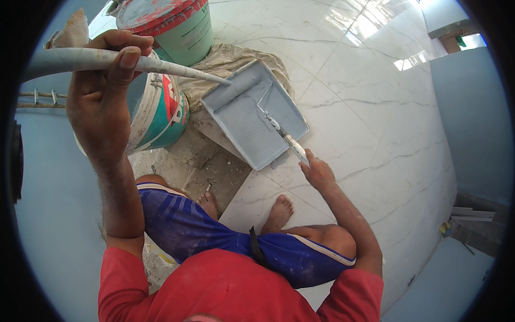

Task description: Painting a ceiling using a paint roller attached to an extension pole.

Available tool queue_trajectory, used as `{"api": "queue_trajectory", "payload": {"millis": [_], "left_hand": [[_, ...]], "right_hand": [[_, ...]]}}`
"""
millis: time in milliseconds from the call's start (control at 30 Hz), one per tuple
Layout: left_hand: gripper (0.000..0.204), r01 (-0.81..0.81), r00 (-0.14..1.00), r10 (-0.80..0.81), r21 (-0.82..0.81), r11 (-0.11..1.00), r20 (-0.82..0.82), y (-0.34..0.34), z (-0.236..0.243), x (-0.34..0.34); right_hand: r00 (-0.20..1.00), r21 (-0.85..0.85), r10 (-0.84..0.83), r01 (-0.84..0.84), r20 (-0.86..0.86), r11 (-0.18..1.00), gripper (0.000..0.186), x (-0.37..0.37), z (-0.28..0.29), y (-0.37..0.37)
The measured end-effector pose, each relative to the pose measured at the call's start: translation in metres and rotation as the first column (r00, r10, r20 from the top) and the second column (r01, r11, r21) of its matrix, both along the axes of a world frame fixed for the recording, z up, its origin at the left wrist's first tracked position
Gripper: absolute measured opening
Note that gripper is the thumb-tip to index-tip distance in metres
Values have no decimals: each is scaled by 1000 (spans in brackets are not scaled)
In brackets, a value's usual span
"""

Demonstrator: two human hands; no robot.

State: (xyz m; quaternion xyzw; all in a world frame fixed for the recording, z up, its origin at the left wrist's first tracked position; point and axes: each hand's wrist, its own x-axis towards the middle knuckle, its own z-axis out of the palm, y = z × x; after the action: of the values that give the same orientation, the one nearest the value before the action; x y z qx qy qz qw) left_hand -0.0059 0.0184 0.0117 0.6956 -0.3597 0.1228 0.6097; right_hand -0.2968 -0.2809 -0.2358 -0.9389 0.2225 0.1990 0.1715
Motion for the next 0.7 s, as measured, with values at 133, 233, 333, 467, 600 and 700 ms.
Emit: {"api": "queue_trajectory", "payload": {"millis": [133,233,333,467,600,700], "left_hand": [[19,-2,998,3,8,1000,-65,-7,-9,1],[19,-17,992,23,45,999,-124,-16,-18,4],[19,-56,982,71,94,994,-174,-17,-25,4],[20,-73,984,92,124,990,-154,-20,-25,6],[21,-45,993,56,106,993,-105,-23,-25,3],[20,-44,994,56,127,991,-95,-20,-24,6]], "right_hand": [[1000,24,-18,18,0,1000,61,-4,3,3],[1000,15,-12,12,-24,1000,61,0,21,2],[997,-12,-4,3,-72,1000,60,9,42,6],[993,-33,0,-4,-117,999,61,11,62,7],[991,-45,5,-11,-134,999,62,3,75,4],[989,-69,8,-18,-147,997,63,-4,78,2]]}}
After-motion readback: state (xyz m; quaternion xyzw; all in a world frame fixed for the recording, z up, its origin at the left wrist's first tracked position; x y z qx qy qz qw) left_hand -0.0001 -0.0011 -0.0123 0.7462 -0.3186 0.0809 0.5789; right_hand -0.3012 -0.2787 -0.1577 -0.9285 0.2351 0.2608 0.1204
